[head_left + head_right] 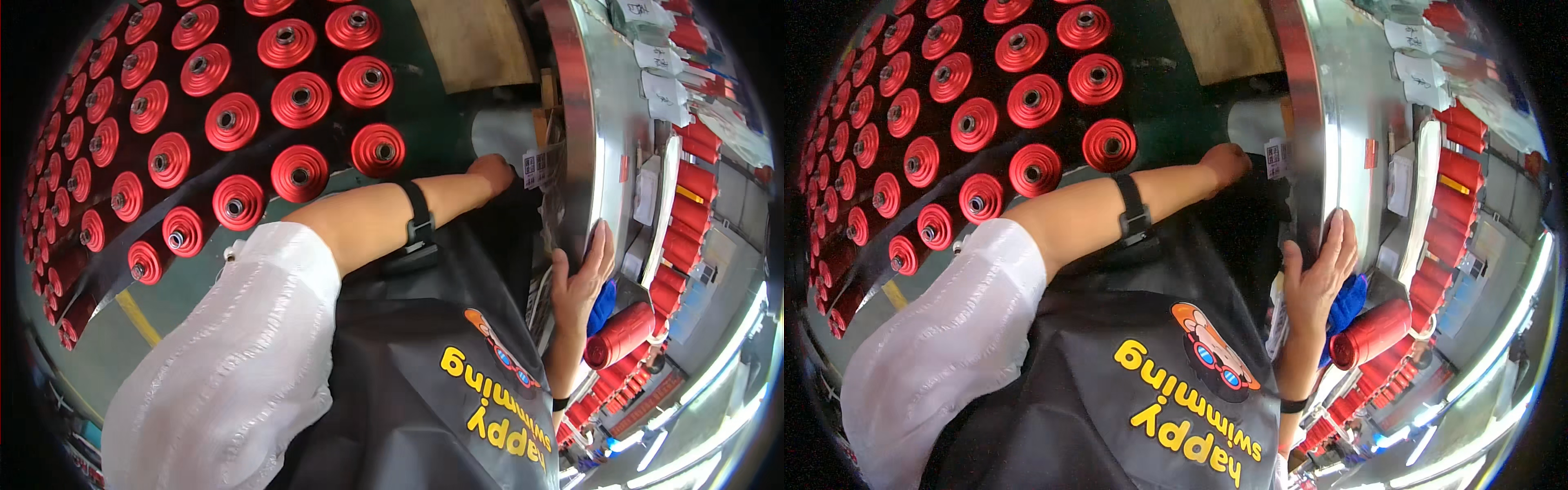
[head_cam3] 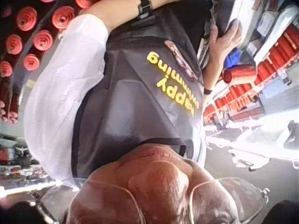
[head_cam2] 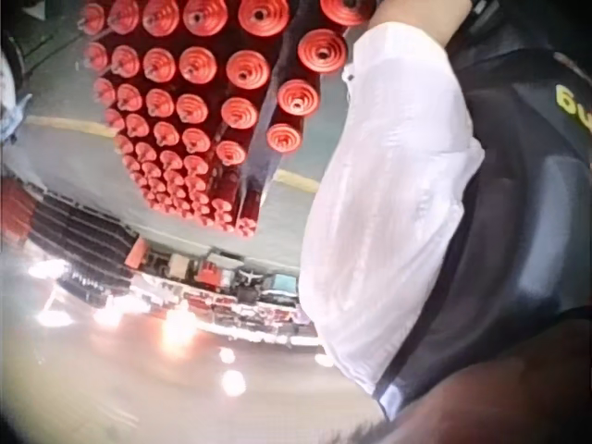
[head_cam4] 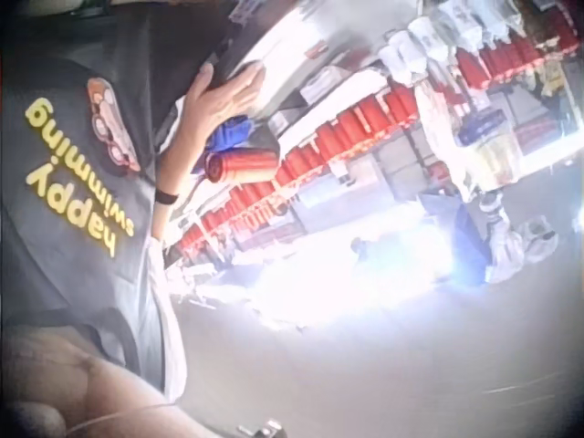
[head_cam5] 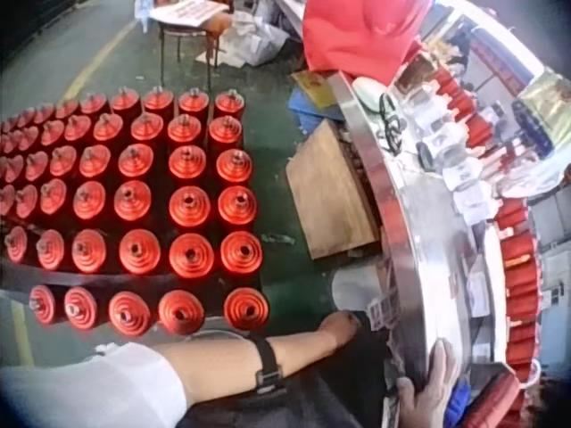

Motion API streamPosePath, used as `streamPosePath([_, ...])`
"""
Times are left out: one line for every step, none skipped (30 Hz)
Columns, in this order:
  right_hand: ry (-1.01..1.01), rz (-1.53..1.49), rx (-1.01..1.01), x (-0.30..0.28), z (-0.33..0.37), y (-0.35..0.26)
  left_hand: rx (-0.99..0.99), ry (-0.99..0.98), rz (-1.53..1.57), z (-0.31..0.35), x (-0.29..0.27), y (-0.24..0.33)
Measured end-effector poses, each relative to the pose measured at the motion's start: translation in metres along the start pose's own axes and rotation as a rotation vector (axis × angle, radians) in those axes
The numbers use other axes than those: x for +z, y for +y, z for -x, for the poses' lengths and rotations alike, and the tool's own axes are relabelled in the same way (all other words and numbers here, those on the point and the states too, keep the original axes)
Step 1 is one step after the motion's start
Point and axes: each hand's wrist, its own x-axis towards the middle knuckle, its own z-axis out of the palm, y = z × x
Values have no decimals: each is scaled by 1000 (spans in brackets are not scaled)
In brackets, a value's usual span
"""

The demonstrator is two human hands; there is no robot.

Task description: The person is manually applying decorative labels to red cylindrical cans at an industrial workstation.

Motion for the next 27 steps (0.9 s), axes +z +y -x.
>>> streamPosePath([25, 22, -4, 3, 1, 0, -9, -12, 8, -7, 7, -3])
streamPosePath([11, 28, -3, 5, 0, 0, 17, 15, 2, -12, 11, -3])
streamPosePath([16, 20, 7, 6, -1, 0, 43, 42, -6, -16, 17, -3])
streamPosePath([21, 12, 18, 7, -1, 0, 34, 35, 2, -19, 25, -3])
streamPosePath([11, 20, 19, 8, -2, 0, 34, 144, -30, -23, 33, 0])
streamPosePath([15, 31, 25, 8, -1, -1, 33, 253, -62, -26, 40, 1])
streamPosePath([18, 41, 30, 8, -1, -1, 26, 247, -54, -31, 44, 1])
streamPosePath([7, 47, 28, 8, -1, -1, -7, 194, 5, -37, 46, 1])
streamPosePath([16, 41, 44, 8, -1, -1, -40, 142, 65, -42, 48, 1])
streamPosePath([25, 35, 59, 9, -1, -2, -48, 139, 75, -45, 50, 0])
streamPosePath([15, 41, 59, 9, -1, -2, 17, 138, 84, -46, 51, 2])
streamPosePath([24, 47, 64, 9, -1, -2, 82, 139, 95, -47, 51, 3])
streamPosePath([34, 53, 68, 9, -1, -3, 75, 136, 102, -46, 51, 3])
streamPosePath([26, 58, 66, 9, -2, -2, 149, 175, 80, -44, 50, 3])
streamPosePath([28, 72, 66, 9, -2, -2, 224, 216, 58, -42, 50, 4])
streamPosePath([30, 86, 65, 9, -2, -2, 219, 215, 65, -40, 49, 5])
streamPosePath([26, 89, 61, 10, -3, -2, 224, 247, 74, -39, 48, 6])
streamPosePath([32, 94, 65, 11, -2, -2, 230, 280, 83, -39, 46, 7])
streamPosePath([39, 99, 69, 11, -2, -2, 228, 281, 89, -37, 45, 8])
streamPosePath([35, 100, 63, 12, -2, -2, 251, 269, 87, -36, 44, 8])
streamPosePath([33, 101, 75, 12, -2, -2, 274, 256, 85, -34, 43, 8])
streamPosePath([31, 103, 87, 12, -2, -2, 273, 259, 90, -30, 44, 9])
streamPosePath([28, 105, 82, 12, -1, -1, 259, 241, 120, -26, 45, 12])
streamPosePath([22, 108, 83, 11, -1, 0, 246, 223, 150, -23, 46, 14])
streamPosePath([17, 111, 84, 11, -2, 1, 245, 225, 154, -22, 46, 15])
streamPosePath([15, 113, 84, 11, -1, 0, 264, 123, 39, -21, 46, 15])
streamPosePath([10, 122, 79, 11, -1, -1, 282, 21, -76, -20, 46, 15])
